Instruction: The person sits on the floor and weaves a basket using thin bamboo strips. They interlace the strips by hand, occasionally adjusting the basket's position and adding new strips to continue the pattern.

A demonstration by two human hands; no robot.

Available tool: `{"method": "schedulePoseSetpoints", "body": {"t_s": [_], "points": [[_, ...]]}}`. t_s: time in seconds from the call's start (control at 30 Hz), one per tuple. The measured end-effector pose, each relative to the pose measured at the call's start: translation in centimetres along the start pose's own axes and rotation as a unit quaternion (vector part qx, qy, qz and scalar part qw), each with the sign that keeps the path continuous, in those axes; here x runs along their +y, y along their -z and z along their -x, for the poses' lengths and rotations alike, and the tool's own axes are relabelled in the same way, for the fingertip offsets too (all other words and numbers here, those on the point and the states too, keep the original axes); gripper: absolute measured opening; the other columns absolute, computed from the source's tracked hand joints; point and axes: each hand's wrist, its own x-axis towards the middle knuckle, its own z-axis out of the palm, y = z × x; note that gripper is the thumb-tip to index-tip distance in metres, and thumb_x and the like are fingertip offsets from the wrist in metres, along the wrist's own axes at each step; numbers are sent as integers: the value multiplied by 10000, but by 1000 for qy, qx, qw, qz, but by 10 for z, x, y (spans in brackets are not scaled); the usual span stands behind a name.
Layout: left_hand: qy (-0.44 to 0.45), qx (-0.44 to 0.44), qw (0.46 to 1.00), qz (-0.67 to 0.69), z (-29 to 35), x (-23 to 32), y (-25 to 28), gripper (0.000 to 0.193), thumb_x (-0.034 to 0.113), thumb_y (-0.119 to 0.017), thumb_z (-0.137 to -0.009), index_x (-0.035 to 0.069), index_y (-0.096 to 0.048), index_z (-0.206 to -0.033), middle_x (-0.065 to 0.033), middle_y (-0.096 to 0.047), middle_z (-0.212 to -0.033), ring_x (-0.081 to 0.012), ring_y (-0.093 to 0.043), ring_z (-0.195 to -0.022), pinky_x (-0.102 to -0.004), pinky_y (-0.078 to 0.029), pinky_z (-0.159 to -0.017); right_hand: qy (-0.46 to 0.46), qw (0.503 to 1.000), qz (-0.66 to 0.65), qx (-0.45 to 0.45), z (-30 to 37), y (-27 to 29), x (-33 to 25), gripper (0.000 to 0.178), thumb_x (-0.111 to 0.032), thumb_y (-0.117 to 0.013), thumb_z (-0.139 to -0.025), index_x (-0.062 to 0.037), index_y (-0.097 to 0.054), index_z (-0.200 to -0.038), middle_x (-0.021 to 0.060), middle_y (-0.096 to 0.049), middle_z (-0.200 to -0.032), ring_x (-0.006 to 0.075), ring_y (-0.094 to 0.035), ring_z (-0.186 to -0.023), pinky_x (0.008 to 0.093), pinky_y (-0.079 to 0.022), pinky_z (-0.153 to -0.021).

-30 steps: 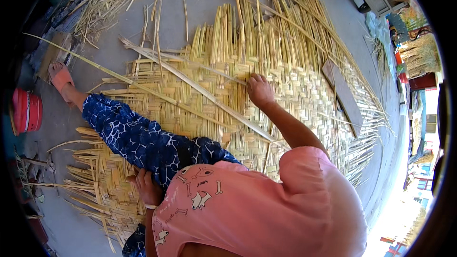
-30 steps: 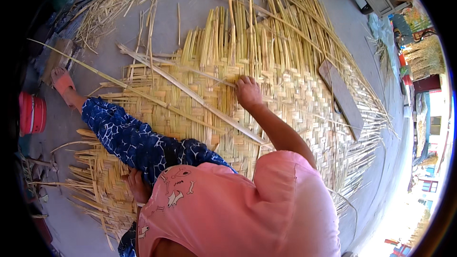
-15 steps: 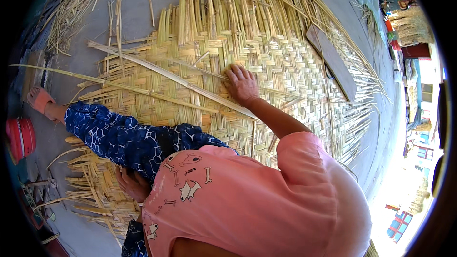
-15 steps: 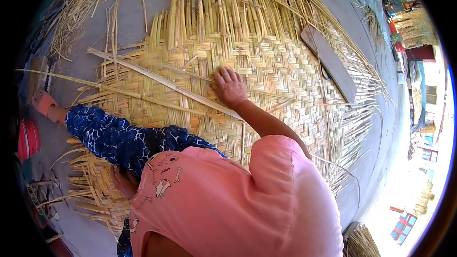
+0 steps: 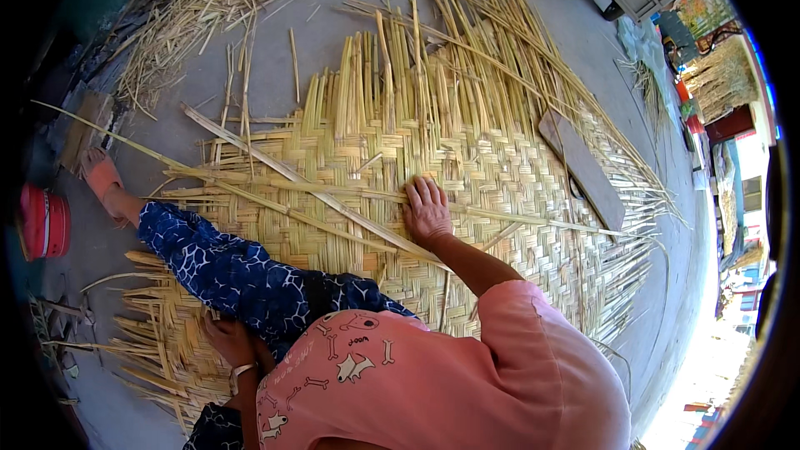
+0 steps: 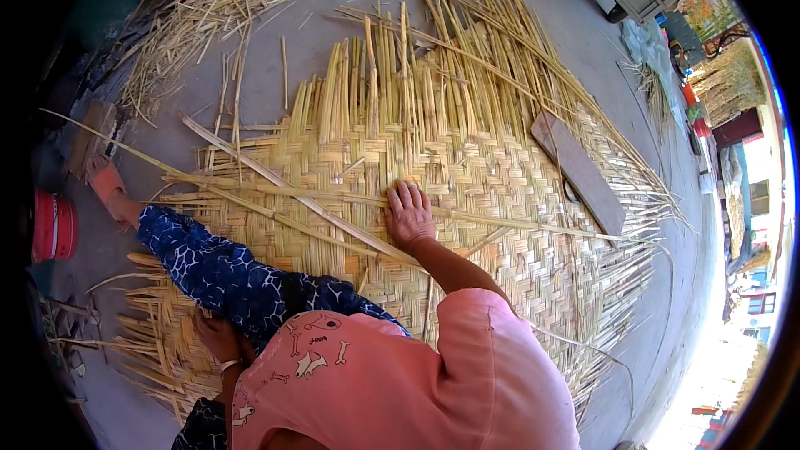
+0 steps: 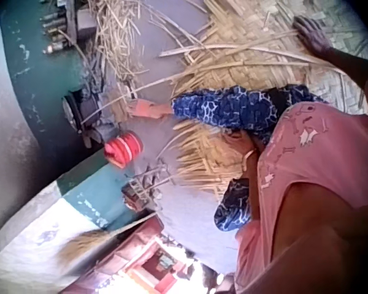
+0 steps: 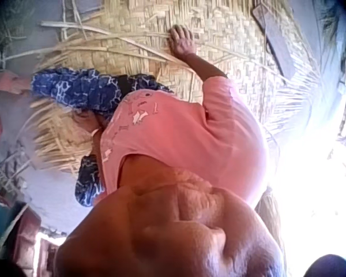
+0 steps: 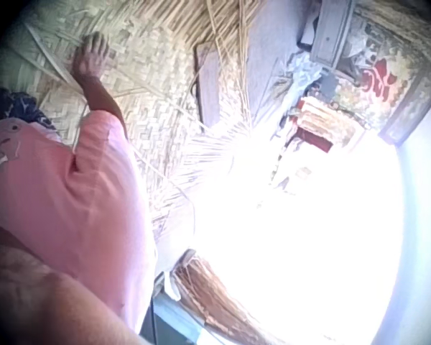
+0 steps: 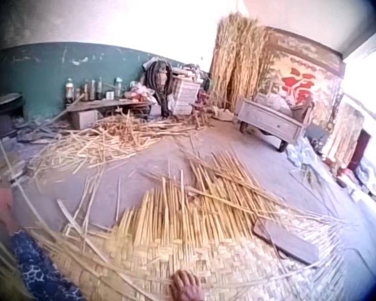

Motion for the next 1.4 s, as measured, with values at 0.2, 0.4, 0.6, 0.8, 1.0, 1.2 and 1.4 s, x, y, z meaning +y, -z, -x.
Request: {"method": "schedulePoseSetpoints", "body": {"t_s": [0.2, 0.4, 0.6, 0.8, 1.0, 1.2, 1.4], "points": [[36, -7, 999, 2, -4, -9, -8, 571, 274, -646, -789, 7, -456, -1257, -268, -336, -1379, -423, -307, -1292, -474, -284, -1051, 4, 1000, -9, 22, -2, 1, -1, 425, -293, -511, -855, -90, -482, -1227, 130, -410, -1345, 314, -347, -1269, 452, -243, -1063], [96, -40, 992, -71, -19, 8, -9, 437, 261, -604, -816, 54, -523, -1191, -218, -357, -1387, -397, -354, -1273, -488, -341, -1003, 14, 999, -23, 25, -8, 12, 3, 403, -314, -534, -843, -96, -515, -1182, 118, -457, -1274, 305, -386, -1217, 456, -283, -1028], [83, -19, 993, -85, -65, -27, 4, 387, 189, -597, -817, 39, -533, -1168, -244, -359, -1372, -414, -365, -1257, -476, -345, -1001, -17, 994, -6, -108, -89, 26, 52, 472, -432, -380, -941, -66, -492, -1217, 118, -473, -1283, 247, -432, -1188, 414, -330, -1033], [64, -46, 991, -109, -116, -27, 14, 375, 163, -643, -794, 10, -542, -1121, -266, -355, -1360, -427, -364, -1245, -462, -338, -997, -249, 966, 37, 61, -174, 16, 154, 456, -347, -414, -930, -24, -462, -1249, 162, -478, -1304, 311, -460, -1187, 421, -382, -986], [-5, -76, 979, -190, -121, -41, 17, 363, 164, -673, -751, 16, -557, -1062, -262, -390, -1329, -451, -397, -1184, -507, -332, -976, -452, 889, -27, -66, -211, 23, 201, 466, -325, -382, -927, -66, -433, -1311, 111, -414, -1382, 292, -374, -1277, 434, -322, -1046], [-48, -141, 960, -237, -109, -52, 20, 371, 136, -695, -713, 32, -568, -1046, -254, -417, -1295, -441, -397, -1184, -503, -339, -975, -443, 896, 2, -29, -221, 28, 205, 483, -398, -397, -913, -34, -528, -1202, 183, -496, -1274, 364, -502, -1123, 438, -398, -960], [-27, -159, 961, -224, -115, -48, 29, 356, 134, -706, -709, 41, -580, -1029, -241, -425, -1291, -423, -373, -1215, -490, -353, -975, -434, 899, -33, -54, -242, 32, 234, 434, -411, -415, -905, -65, -565, -1119, 178, -532, -1219, 346, -558, -1039, 455, -445, -866]]}}
